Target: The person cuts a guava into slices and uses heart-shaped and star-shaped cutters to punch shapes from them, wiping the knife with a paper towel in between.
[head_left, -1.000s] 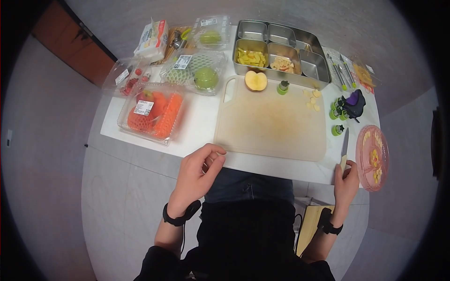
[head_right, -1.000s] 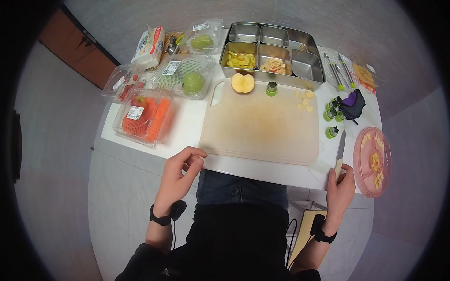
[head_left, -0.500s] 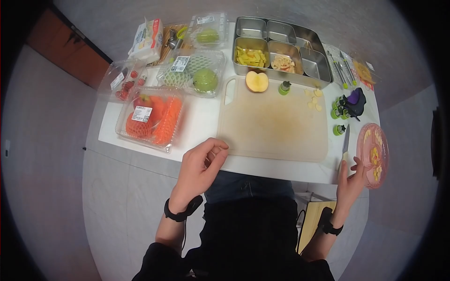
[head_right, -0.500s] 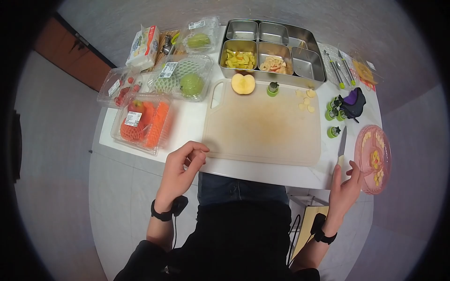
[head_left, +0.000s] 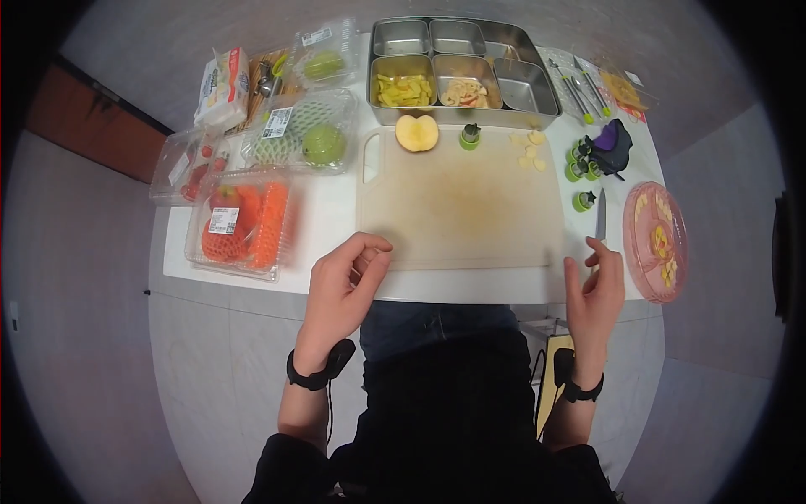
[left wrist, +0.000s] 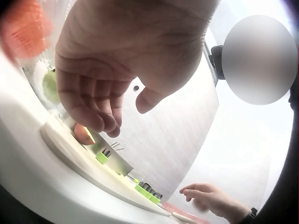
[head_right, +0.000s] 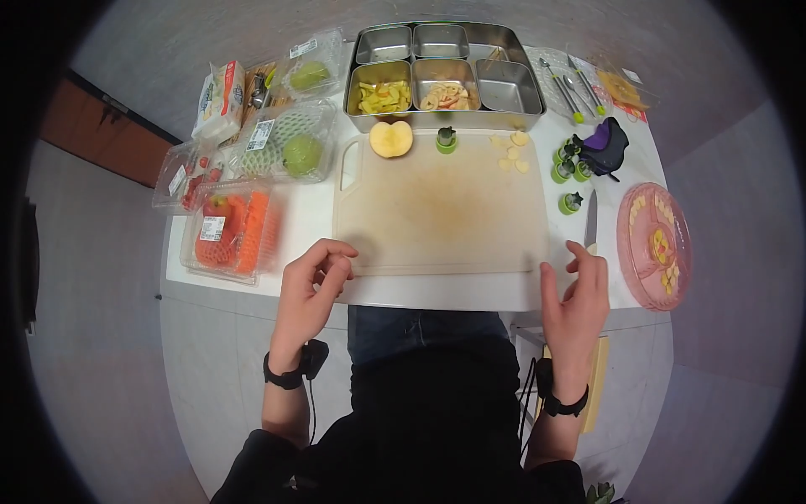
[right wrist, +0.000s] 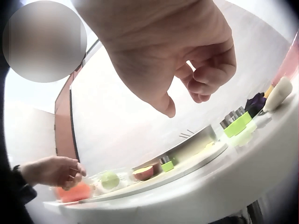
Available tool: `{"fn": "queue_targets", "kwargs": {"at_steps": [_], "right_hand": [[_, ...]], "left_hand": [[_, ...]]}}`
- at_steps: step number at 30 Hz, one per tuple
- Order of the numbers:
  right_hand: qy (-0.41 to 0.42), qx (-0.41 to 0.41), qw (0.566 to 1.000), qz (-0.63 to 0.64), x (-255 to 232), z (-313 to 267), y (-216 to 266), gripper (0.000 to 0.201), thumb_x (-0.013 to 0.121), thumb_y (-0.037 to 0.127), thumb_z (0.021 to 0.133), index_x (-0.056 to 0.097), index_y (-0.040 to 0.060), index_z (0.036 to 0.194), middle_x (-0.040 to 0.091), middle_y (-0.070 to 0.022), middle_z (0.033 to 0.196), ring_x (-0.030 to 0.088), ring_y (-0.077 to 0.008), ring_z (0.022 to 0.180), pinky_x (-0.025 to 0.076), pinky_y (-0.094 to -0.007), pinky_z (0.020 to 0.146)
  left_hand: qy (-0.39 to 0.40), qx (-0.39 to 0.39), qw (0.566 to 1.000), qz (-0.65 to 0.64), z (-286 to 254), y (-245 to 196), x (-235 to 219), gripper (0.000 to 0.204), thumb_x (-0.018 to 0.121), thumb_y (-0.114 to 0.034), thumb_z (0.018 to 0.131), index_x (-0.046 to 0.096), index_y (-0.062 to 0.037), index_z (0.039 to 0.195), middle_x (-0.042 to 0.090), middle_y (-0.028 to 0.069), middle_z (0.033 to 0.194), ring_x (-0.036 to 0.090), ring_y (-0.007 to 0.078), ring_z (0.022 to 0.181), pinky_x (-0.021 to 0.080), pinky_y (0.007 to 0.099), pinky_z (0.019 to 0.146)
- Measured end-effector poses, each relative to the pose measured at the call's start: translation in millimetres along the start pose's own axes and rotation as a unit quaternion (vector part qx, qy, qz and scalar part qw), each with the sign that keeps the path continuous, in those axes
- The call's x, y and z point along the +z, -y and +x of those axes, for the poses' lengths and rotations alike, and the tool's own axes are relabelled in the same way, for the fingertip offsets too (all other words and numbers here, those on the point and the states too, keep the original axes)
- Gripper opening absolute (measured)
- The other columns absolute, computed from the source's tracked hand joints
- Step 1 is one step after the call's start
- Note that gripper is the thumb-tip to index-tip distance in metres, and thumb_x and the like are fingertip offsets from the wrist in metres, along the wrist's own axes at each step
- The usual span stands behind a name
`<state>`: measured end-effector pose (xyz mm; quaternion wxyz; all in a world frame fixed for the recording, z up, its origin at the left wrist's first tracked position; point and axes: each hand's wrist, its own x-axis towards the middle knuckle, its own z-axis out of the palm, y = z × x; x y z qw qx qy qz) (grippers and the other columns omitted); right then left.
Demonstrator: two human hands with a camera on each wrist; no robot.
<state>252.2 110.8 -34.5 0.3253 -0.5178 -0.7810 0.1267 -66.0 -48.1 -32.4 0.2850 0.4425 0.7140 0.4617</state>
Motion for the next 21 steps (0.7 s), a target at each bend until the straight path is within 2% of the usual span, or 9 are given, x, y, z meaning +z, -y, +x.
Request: {"fn": "queue_targets", "kwargs": {"at_steps": [2, 8, 13, 16, 18, 21], "right_hand": [[0.015, -0.010, 1.000, 0.014, 2, -1, 7, 0.041, 0.081, 0.014, 0.093, 0.068, 0.0060, 0.131, 0.058, -0.0069, 0.098, 0.048, -0.0163, 0.060, 0.043, -0.0323, 0.058], [0.041, -0.060, 0.996, 0.045, -1, -12, 21, 0.040, 0.083, 0.013, 0.091, 0.068, 0.0065, 0.128, 0.060, -0.0084, 0.098, 0.051, -0.0198, 0.058, 0.045, -0.0337, 0.057], [0.067, -0.158, 0.982, 0.072, -3, 2, 46, 0.035, 0.084, 0.013, 0.090, 0.067, 0.0058, 0.119, 0.061, -0.0102, 0.098, 0.063, -0.0270, 0.068, 0.051, -0.0386, 0.060], [0.118, -0.201, 0.970, 0.074, 7, 20, 66, 0.031, 0.084, 0.015, 0.090, 0.065, 0.0061, 0.112, 0.061, -0.0105, 0.100, 0.068, -0.0319, 0.076, 0.054, -0.0418, 0.063], [0.148, -0.234, 0.958, 0.072, 21, 36, 79, 0.028, 0.083, 0.017, 0.091, 0.064, 0.0064, 0.108, 0.062, -0.0101, 0.102, 0.069, -0.0329, 0.077, 0.055, -0.0420, 0.062], [0.203, -0.274, 0.937, 0.075, 46, 54, 101, 0.027, 0.081, 0.022, 0.093, 0.061, 0.0065, 0.103, 0.060, -0.0096, 0.103, 0.070, -0.0321, 0.077, 0.055, -0.0421, 0.061]], "left_hand": [[-0.018, -0.003, 1.000, -0.023, 0, -1, 7, 0.011, 0.070, -0.011, 0.102, 0.071, -0.0012, 0.107, 0.059, -0.0001, 0.072, 0.051, 0.0077, 0.064, 0.041, 0.0255, 0.057], [-0.036, 0.035, 0.999, -0.011, -16, -13, 11, 0.012, 0.071, -0.013, 0.102, 0.071, -0.0019, 0.107, 0.063, 0.0012, 0.074, 0.054, 0.0080, 0.064, 0.042, 0.0253, 0.057], [-0.056, 0.056, 0.995, 0.059, -27, -23, -16, 0.012, 0.070, -0.012, 0.102, 0.071, -0.0019, 0.109, 0.067, 0.0020, 0.077, 0.057, 0.0093, 0.064, 0.044, 0.0259, 0.057], [-0.059, 0.056, 0.992, 0.092, -21, -29, -34, 0.013, 0.071, -0.012, 0.101, 0.072, -0.0023, 0.110, 0.069, 0.0029, 0.081, 0.060, 0.0109, 0.064, 0.045, 0.0265, 0.058], [-0.062, 0.066, 0.989, 0.113, -12, -33, -45, 0.013, 0.072, -0.011, 0.099, 0.072, -0.0025, 0.109, 0.069, 0.0033, 0.082, 0.059, 0.0115, 0.063, 0.046, 0.0270, 0.058], [-0.048, 0.040, 0.990, 0.124, 3, -45, -60, 0.014, 0.074, -0.009, 0.097, 0.072, -0.0026, 0.109, 0.069, 0.0044, 0.084, 0.060, 0.0130, 0.064, 0.047, 0.0280, 0.059]]}}
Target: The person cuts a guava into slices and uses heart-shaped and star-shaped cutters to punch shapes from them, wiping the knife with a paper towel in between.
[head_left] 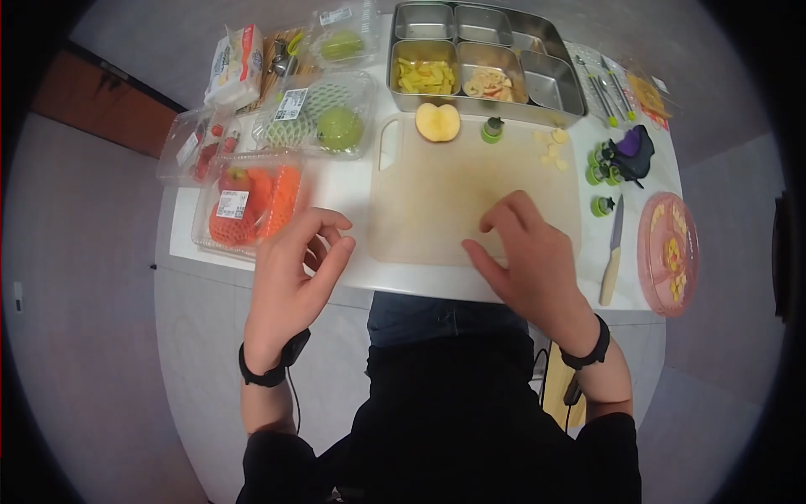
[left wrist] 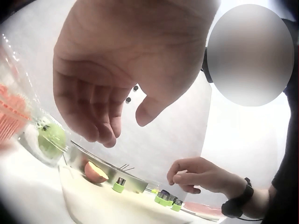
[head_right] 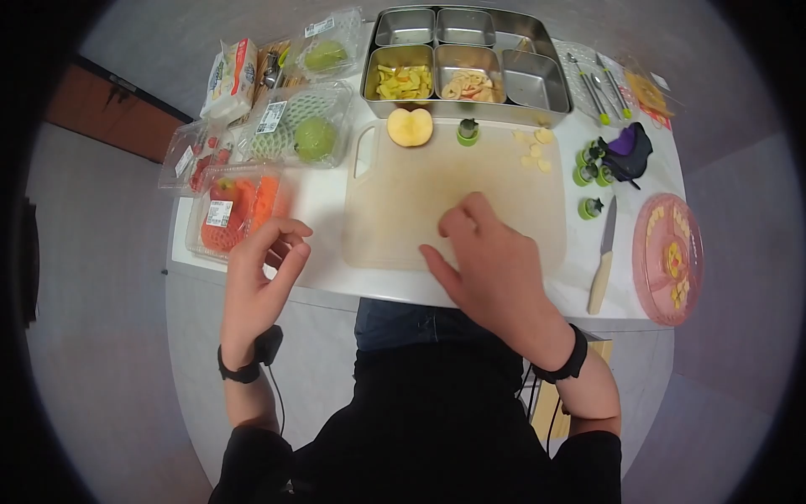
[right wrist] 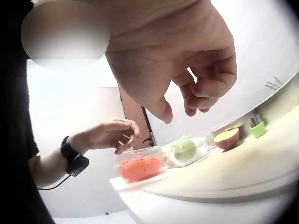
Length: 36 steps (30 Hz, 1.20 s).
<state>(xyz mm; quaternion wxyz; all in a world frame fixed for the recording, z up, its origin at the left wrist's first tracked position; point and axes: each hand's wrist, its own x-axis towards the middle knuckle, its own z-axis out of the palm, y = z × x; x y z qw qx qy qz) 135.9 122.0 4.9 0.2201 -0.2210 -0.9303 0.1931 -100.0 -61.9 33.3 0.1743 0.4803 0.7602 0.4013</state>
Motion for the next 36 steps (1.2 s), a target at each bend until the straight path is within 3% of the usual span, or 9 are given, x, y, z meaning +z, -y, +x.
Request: {"fn": "queue_targets", "kwargs": {"at_steps": [3, 7, 13, 16, 22, 27, 31, 34, 36], "right_hand": [[0.056, -0.040, 0.998, -0.004, 16, 37, 4, 0.027, 0.078, 0.026, 0.095, 0.060, 0.0063, 0.099, 0.059, -0.0094, 0.101, 0.070, -0.0299, 0.076, 0.056, -0.0421, 0.059], [0.123, -0.060, 0.991, 0.001, 36, 73, 12, 0.029, 0.081, 0.026, 0.091, 0.061, 0.0078, 0.101, 0.059, -0.0083, 0.099, 0.069, -0.0293, 0.076, 0.055, -0.0412, 0.061], [0.111, -0.078, 0.991, 0.006, 58, 105, 8, 0.026, 0.077, 0.026, 0.094, 0.059, 0.0069, 0.098, 0.059, -0.0086, 0.094, 0.070, -0.0277, 0.075, 0.056, -0.0423, 0.059], [0.119, -0.039, 0.992, -0.023, 58, 105, -3, 0.026, 0.077, 0.026, 0.093, 0.061, 0.0079, 0.101, 0.062, -0.0089, 0.096, 0.071, -0.0285, 0.078, 0.057, -0.0429, 0.060], [0.079, 0.139, 0.987, -0.024, 42, 98, -39, 0.028, 0.078, 0.024, 0.095, 0.066, 0.0074, 0.113, 0.072, -0.0088, 0.091, 0.073, -0.0305, 0.074, 0.056, -0.0423, 0.061], [0.071, 0.169, 0.983, -0.015, 39, 105, -40, 0.027, 0.081, 0.021, 0.093, 0.067, 0.0076, 0.113, 0.072, -0.0079, 0.087, 0.071, -0.0302, 0.071, 0.055, -0.0419, 0.060], [0.039, 0.058, 0.998, 0.003, 51, 120, -17, 0.030, 0.084, 0.020, 0.087, 0.067, 0.0091, 0.109, 0.068, -0.0069, 0.095, 0.071, -0.0261, 0.080, 0.054, -0.0380, 0.063], [-0.003, -0.112, 0.994, 0.003, 64, 138, 6, 0.027, 0.081, 0.015, 0.081, 0.065, 0.0091, 0.101, 0.061, -0.0054, 0.095, 0.066, -0.0234, 0.087, 0.053, -0.0345, 0.066], [-0.011, -0.173, 0.984, -0.029, 80, 147, 14, 0.023, 0.077, 0.012, 0.076, 0.063, 0.0091, 0.093, 0.056, -0.0046, 0.092, 0.062, -0.0221, 0.087, 0.052, -0.0335, 0.066]], "left_hand": [[0.043, -0.031, 0.998, 0.041, 22, -7, -20, 0.015, 0.074, -0.006, 0.095, 0.071, -0.0014, 0.109, 0.069, 0.0016, 0.088, 0.061, 0.0103, 0.073, 0.048, 0.0261, 0.068], [0.057, 0.006, 0.994, 0.090, 51, -1, -36, 0.018, 0.078, -0.008, 0.091, 0.071, -0.0039, 0.107, 0.067, 0.0060, 0.085, 0.063, 0.0179, 0.067, 0.049, 0.0300, 0.060], [0.069, -0.003, 0.991, 0.117, 76, 1, -43, 0.023, 0.077, -0.003, 0.087, 0.071, -0.0009, 0.109, 0.070, 0.0071, 0.090, 0.062, 0.0175, 0.071, 0.049, 0.0297, 0.067], [0.048, -0.002, 0.991, 0.122, 74, 8, -39, 0.024, 0.078, -0.004, 0.086, 0.071, -0.0010, 0.109, 0.069, 0.0080, 0.089, 0.062, 0.0200, 0.070, 0.049, 0.0313, 0.066], [0.020, -0.020, 0.997, 0.074, 63, 9, -27, 0.028, 0.081, -0.004, 0.083, 0.073, -0.0016, 0.109, 0.070, 0.0103, 0.090, 0.061, 0.0235, 0.069, 0.050, 0.0337, 0.063], [0.003, -0.034, 0.999, 0.017, 62, 12, -4, 0.029, 0.082, -0.003, 0.083, 0.073, -0.0019, 0.110, 0.070, 0.0103, 0.091, 0.061, 0.0241, 0.068, 0.051, 0.0343, 0.064], [0.008, -0.024, 0.999, 0.023, 64, 13, -3, 0.027, 0.083, -0.005, 0.083, 0.073, -0.0035, 0.109, 0.071, 0.0092, 0.091, 0.066, 0.0241, 0.070, 0.052, 0.0338, 0.062], [0.000, -0.019, 0.997, 0.069, 64, 13, -16, 0.024, 0.083, -0.005, 0.084, 0.073, -0.0043, 0.107, 0.070, 0.0095, 0.090, 0.066, 0.0235, 0.070, 0.052, 0.0335, 0.060], [-0.014, -0.019, 0.995, 0.099, 65, 12, -29, 0.023, 0.083, -0.006, 0.085, 0.073, -0.0040, 0.106, 0.069, 0.0096, 0.089, 0.065, 0.0231, 0.069, 0.051, 0.0333, 0.060]]}}
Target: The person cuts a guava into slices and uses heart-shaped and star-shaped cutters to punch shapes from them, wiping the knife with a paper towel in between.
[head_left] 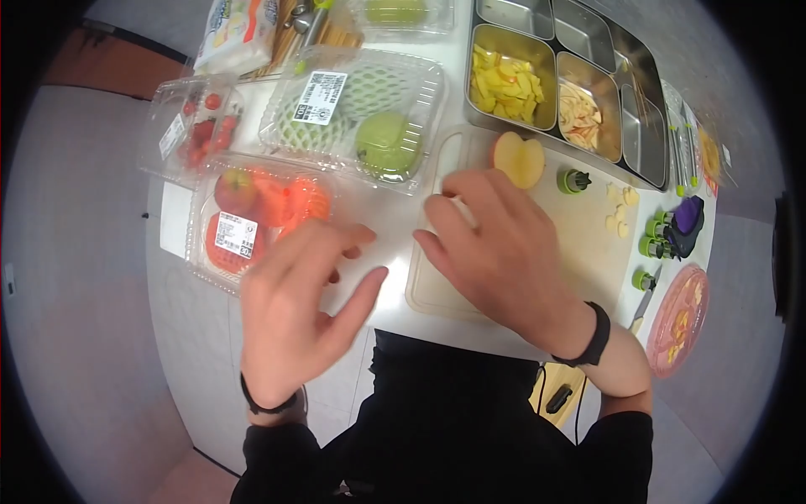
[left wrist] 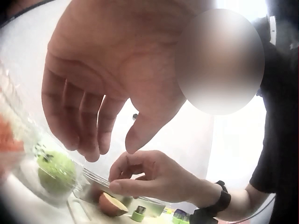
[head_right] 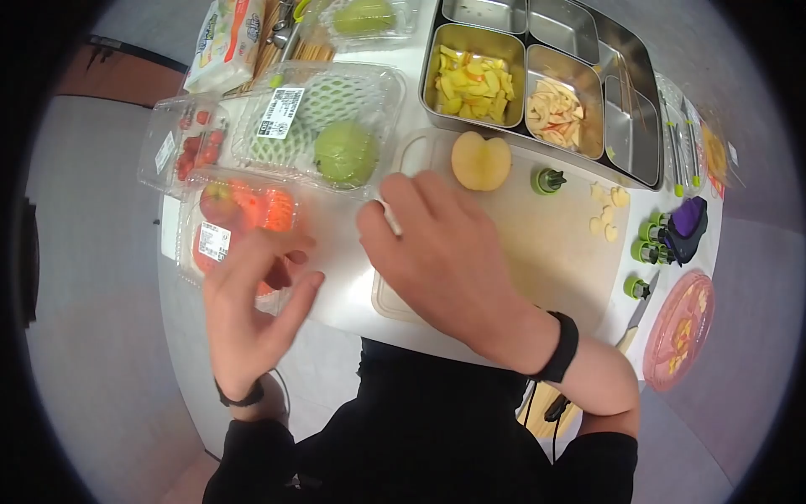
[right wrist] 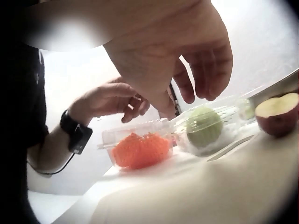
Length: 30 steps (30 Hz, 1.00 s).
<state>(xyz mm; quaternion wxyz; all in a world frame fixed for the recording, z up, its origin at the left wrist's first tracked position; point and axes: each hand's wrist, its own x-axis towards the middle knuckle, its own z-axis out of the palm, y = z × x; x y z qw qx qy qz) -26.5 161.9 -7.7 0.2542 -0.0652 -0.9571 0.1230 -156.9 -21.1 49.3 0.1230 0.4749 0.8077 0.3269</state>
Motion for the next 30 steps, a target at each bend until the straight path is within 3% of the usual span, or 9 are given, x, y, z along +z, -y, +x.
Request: {"fn": "queue_targets", "kwargs": {"at_steps": [6, 9, 10, 13, 16, 20, 23, 28, 30], "right_hand": [[-0.065, -0.110, 0.987, -0.099, 43, 15, -12, 0.016, 0.071, 0.011, 0.070, 0.055, 0.0099, 0.073, 0.051, -0.0042, 0.085, 0.058, -0.0201, 0.085, 0.051, -0.0321, 0.067], [-0.075, -0.122, 0.984, -0.107, 46, 19, -13, 0.018, 0.072, 0.010, 0.069, 0.054, 0.0096, 0.069, 0.050, -0.0043, 0.084, 0.058, -0.0203, 0.084, 0.052, -0.0324, 0.068], [-0.072, -0.120, 0.985, -0.101, 45, 19, -13, 0.018, 0.072, 0.010, 0.068, 0.054, 0.0093, 0.069, 0.050, -0.0043, 0.084, 0.058, -0.0204, 0.085, 0.052, -0.0326, 0.068], [-0.057, -0.108, 0.990, -0.072, 38, 22, -14, 0.017, 0.071, 0.008, 0.068, 0.054, 0.0084, 0.070, 0.052, -0.0046, 0.085, 0.060, -0.0209, 0.086, 0.053, -0.0332, 0.068], [-0.064, -0.114, 0.990, -0.044, 32, 25, -17, 0.014, 0.070, 0.006, 0.069, 0.058, 0.0075, 0.076, 0.056, -0.0052, 0.089, 0.062, -0.0207, 0.087, 0.052, -0.0324, 0.064], [-0.102, -0.041, 0.993, 0.033, 5, 38, -10, 0.020, 0.077, 0.003, 0.078, 0.063, 0.0056, 0.092, 0.063, -0.0085, 0.097, 0.065, -0.0249, 0.082, 0.051, -0.0340, 0.061], [-0.142, 0.009, 0.986, 0.091, 4, 50, -14, 0.024, 0.080, 0.002, 0.086, 0.064, 0.0045, 0.103, 0.066, -0.0104, 0.101, 0.067, -0.0282, 0.081, 0.053, -0.0360, 0.063], [-0.198, -0.078, 0.969, 0.124, 22, 59, -21, 0.029, 0.080, -0.001, 0.085, 0.065, 0.0046, 0.109, 0.067, -0.0106, 0.107, 0.071, -0.0300, 0.088, 0.058, -0.0373, 0.070], [-0.159, -0.078, 0.977, 0.116, 29, 54, -22, 0.032, 0.081, 0.001, 0.083, 0.065, 0.0047, 0.111, 0.068, -0.0118, 0.112, 0.071, -0.0315, 0.094, 0.059, -0.0387, 0.076]], "left_hand": [[-0.067, -0.034, 0.994, 0.079, 13, 20, -37, 0.020, 0.080, -0.004, 0.086, 0.072, -0.0033, 0.103, 0.067, 0.0094, 0.086, 0.062, 0.0214, 0.068, 0.051, 0.0327, 0.062], [-0.083, -0.004, 0.990, 0.115, 25, 47, -48, 0.018, 0.079, -0.005, 0.086, 0.071, -0.0040, 0.103, 0.067, 0.0095, 0.087, 0.063, 0.0213, 0.070, 0.051, 0.0326, 0.064], [-0.067, -0.026, 0.991, 0.111, 29, 51, -52, 0.017, 0.077, -0.007, 0.088, 0.071, -0.0041, 0.103, 0.070, 0.0100, 0.093, 0.067, 0.0237, 0.074, 0.054, 0.0338, 0.068], [-0.055, 0.006, 0.987, 0.152, 40, 67, -60, 0.017, 0.076, -0.010, 0.090, 0.070, -0.0042, 0.105, 0.072, 0.0104, 0.100, 0.072, 0.0270, 0.082, 0.057, 0.0370, 0.073], [-0.049, 0.070, 0.966, 0.244, 46, 69, -67, 0.019, 0.075, -0.013, 0.091, 0.070, -0.0051, 0.108, 0.073, 0.0103, 0.105, 0.075, 0.0295, 0.088, 0.058, 0.0395, 0.077], [-0.012, 0.037, 0.980, 0.194, 40, 56, -73, 0.026, 0.075, -0.010, 0.087, 0.071, -0.0027, 0.111, 0.070, 0.0126, 0.103, 0.068, 0.0301, 0.085, 0.055, 0.0372, 0.079], [0.019, 0.018, 0.984, 0.178, 36, 50, -77, 0.027, 0.075, -0.011, 0.087, 0.071, -0.0027, 0.112, 0.071, 0.0117, 0.105, 0.069, 0.0299, 0.086, 0.056, 0.0373, 0.080], [0.050, 0.033, 0.981, 0.187, 34, 47, -73, 0.033, 0.074, -0.011, 0.088, 0.071, -0.0047, 0.120, 0.072, 0.0109, 0.111, 0.072, 0.0309, 0.090, 0.057, 0.0386, 0.082], [0.045, 0.062, 0.980, 0.182, 37, 45, -71, 0.039, 0.074, -0.011, 0.088, 0.070, -0.0066, 0.127, 0.072, 0.0118, 0.119, 0.073, 0.0328, 0.095, 0.058, 0.0400, 0.085]]}}
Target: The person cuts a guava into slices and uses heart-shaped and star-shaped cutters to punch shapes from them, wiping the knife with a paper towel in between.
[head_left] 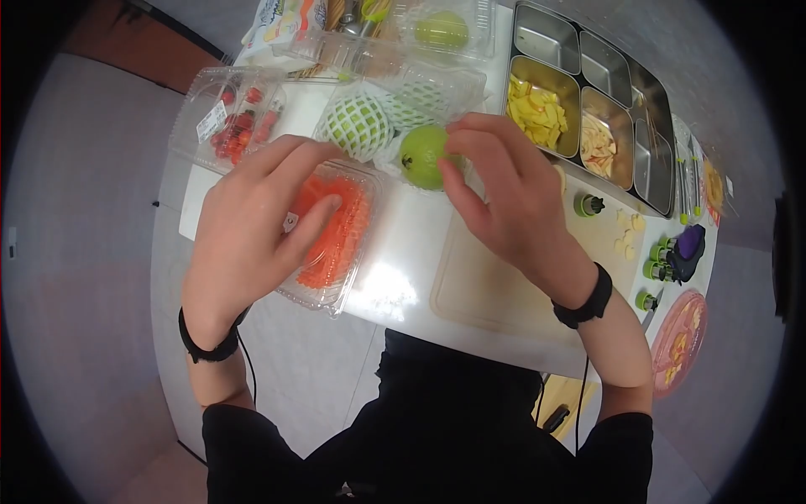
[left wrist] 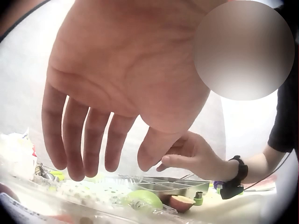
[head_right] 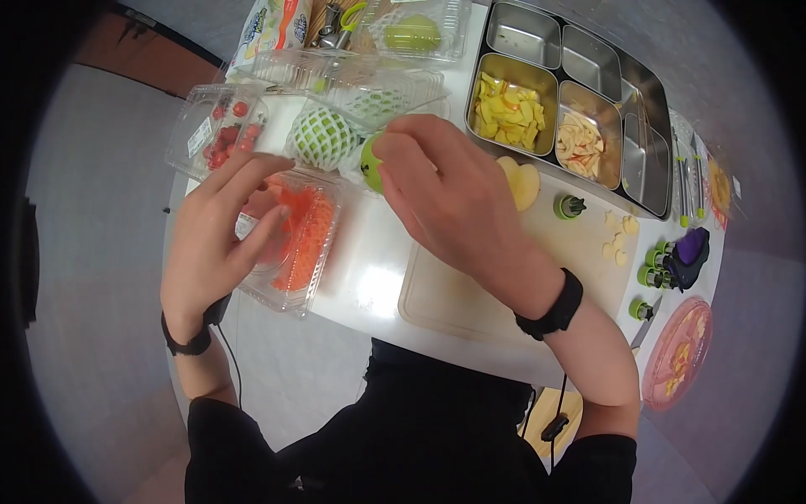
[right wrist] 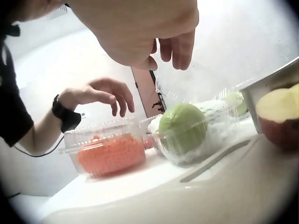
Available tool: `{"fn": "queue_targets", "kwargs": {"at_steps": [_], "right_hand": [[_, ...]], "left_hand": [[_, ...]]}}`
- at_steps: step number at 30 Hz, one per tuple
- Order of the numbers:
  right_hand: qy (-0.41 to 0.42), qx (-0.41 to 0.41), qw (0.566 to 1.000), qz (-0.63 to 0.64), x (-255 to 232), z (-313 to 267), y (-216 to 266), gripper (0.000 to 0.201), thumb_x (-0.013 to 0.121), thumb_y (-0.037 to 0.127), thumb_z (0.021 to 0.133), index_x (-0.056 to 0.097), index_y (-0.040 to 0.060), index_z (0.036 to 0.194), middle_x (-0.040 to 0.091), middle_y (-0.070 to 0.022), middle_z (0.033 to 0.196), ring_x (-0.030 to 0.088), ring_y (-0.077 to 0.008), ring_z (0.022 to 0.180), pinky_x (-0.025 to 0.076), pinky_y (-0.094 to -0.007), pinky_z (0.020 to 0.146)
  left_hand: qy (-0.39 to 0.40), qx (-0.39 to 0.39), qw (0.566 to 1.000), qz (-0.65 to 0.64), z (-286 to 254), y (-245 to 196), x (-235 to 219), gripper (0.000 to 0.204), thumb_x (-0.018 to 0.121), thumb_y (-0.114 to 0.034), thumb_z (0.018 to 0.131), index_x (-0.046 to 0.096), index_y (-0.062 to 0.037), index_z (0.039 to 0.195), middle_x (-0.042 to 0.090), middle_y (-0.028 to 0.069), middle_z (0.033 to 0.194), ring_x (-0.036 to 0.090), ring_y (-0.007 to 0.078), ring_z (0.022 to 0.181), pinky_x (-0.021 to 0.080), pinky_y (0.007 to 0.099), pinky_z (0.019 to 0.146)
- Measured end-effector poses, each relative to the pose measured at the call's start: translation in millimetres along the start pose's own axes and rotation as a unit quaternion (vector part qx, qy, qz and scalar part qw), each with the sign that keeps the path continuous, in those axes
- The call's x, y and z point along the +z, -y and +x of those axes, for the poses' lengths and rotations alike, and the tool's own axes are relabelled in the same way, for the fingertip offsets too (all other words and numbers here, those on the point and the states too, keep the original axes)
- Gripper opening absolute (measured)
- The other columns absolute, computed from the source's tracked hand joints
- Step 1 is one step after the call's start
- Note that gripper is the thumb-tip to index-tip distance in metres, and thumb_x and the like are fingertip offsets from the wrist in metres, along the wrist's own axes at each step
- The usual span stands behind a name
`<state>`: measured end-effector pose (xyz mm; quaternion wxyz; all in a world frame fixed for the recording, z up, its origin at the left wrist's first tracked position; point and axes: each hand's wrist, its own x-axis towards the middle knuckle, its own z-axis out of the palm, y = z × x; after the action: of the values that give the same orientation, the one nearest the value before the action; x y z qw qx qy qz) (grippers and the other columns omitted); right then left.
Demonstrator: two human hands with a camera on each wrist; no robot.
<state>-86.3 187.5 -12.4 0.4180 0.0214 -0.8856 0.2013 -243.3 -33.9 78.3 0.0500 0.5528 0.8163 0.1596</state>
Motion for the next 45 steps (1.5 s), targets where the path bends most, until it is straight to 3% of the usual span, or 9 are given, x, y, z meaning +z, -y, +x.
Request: {"fn": "queue_targets", "kwargs": {"at_steps": [7, 13, 22, 28, 31, 34, 37, 40, 45], "right_hand": [[0.162, 0.091, 0.982, -0.032, 12, -10, 0, 0.045, 0.078, 0.012, 0.085, 0.065, 0.0037, 0.127, 0.070, -0.0188, 0.129, 0.070, -0.0366, 0.108, 0.056, -0.0472, 0.093], [0.258, 0.117, 0.958, -0.042, 14, 6, -1, 0.058, 0.076, 0.011, 0.084, 0.061, 0.0049, 0.141, 0.070, -0.0226, 0.121, 0.070, -0.0398, 0.104, 0.053, -0.0506, 0.094], [0.181, 0.097, 0.979, -0.012, 10, -1, 5, 0.064, 0.080, 0.009, 0.083, 0.057, 0.0040, 0.143, 0.053, -0.0267, 0.137, 0.061, -0.0442, 0.116, 0.054, -0.0513, 0.099], [0.165, 0.136, 0.972, 0.095, -12, -12, 26, 0.072, 0.085, 0.010, 0.081, 0.051, 0.0045, 0.144, 0.053, -0.0248, 0.136, 0.058, -0.0451, 0.123, 0.054, -0.0482, 0.104], [0.127, 0.148, 0.969, 0.154, -30, -27, 36, 0.070, 0.084, 0.008, 0.084, 0.050, 0.0060, 0.145, 0.055, -0.0229, 0.140, 0.058, -0.0380, 0.129, 0.051, -0.0451, 0.109], [0.139, 0.417, 0.804, 0.401, -58, -48, 55, 0.072, 0.076, 0.003, 0.088, 0.045, 0.0064, 0.152, 0.056, -0.0184, 0.143, 0.058, -0.0291, 0.133, 0.046, -0.0440, 0.115], [0.118, 0.510, 0.649, 0.552, -87, -65, 52, 0.074, 0.066, 0.003, 0.090, 0.039, 0.0060, 0.160, 0.056, -0.0138, 0.142, 0.057, -0.0246, 0.135, 0.046, -0.0437, 0.115], [0.040, 0.583, 0.514, 0.628, -102, -87, 54, 0.083, 0.065, 0.015, 0.085, 0.037, 0.0073, 0.163, 0.055, -0.0156, 0.150, 0.057, -0.0325, 0.140, 0.048, -0.0501, 0.117], [-0.007, 0.579, 0.520, 0.628, -118, -108, 64, 0.082, 0.066, 0.027, 0.091, 0.035, 0.0086, 0.165, 0.058, -0.0182, 0.149, 0.062, -0.0370, 0.133, 0.051, -0.0521, 0.114]], "left_hand": [[-0.044, 0.071, 0.996, 0.043, 12, -4, 2, 0.059, 0.073, -0.013, 0.090, 0.064, -0.0130, 0.148, 0.067, 0.0137, 0.145, 0.071, 0.0393, 0.116, 0.060, 0.0430, 0.096], [-0.025, 0.031, 0.999, 0.002, 14, -13, 0, 0.061, 0.073, -0.016, 0.091, 0.062, -0.0147, 0.150, 0.065, 0.0132, 0.150, 0.070, 0.0389, 0.123, 0.061, 0.0440, 0.095], [-0.038, 0.026, 0.999, -0.016, 16, -13, 5, 0.061, 0.068, -0.010, 0.093, 0.060, -0.0153, 0.153, 0.066, 0.0132, 0.146, 0.072, 0.0321, 0.106, 0.060, 0.0409, 0.091], [-0.051, 0.011, 0.997, -0.054, 18, -12, 7, 0.064, 0.056, 0.004, 0.091, 0.060, -0.0126, 0.153, 0.068, 0.0166, 0.136, 0.070, 0.0318, 0.098, 0.057, 0.0418, 0.088], [-0.066, 0.017, 0.996, -0.055, 16, -7, 9, 0.065, 0.052, 0.007, 0.088, 0.062, -0.0107, 0.150, 0.069, 0.0186, 0.130, 0.069, 0.0319, 0.097, 0.056, 0.0414, 0.089], [-0.062, 0.001, 0.996, -0.063, 13, -12, 8, 0.062, 0.050, 0.009, 0.087, 0.066, -0.0083, 0.144, 0.070, 0.0193, 0.125, 0.069, 0.0316, 0.096, 0.055, 0.0415, 0.090], [-0.062, -0.021, 0.997, -0.047, 5, -14, 14, 0.055, 0.052, 0.007, 0.089, 0.068, -0.0059, 0.140, 0.070, 0.0190, 0.124, 0.068, 0.0320, 0.094, 0.055, 0.0409, 0.090], [-0.054, -0.060, 0.996, -0.048, -2, -27, 19, 0.043, 0.056, 0.004, 0.094, 0.071, -0.0048, 0.133, 0.072, 0.0181, 0.127, 0.069, 0.0427, 0.110, 0.055, 0.0457, 0.093], [-0.070, -0.026, 0.997, -0.005, -32, -65, 26, 0.039, 0.070, -0.003, 0.091, 0.073, -0.0024, 0.131, 0.074, 0.0196, 0.125, 0.070, 0.0426, 0.109, 0.056, 0.0449, 0.094]]}}
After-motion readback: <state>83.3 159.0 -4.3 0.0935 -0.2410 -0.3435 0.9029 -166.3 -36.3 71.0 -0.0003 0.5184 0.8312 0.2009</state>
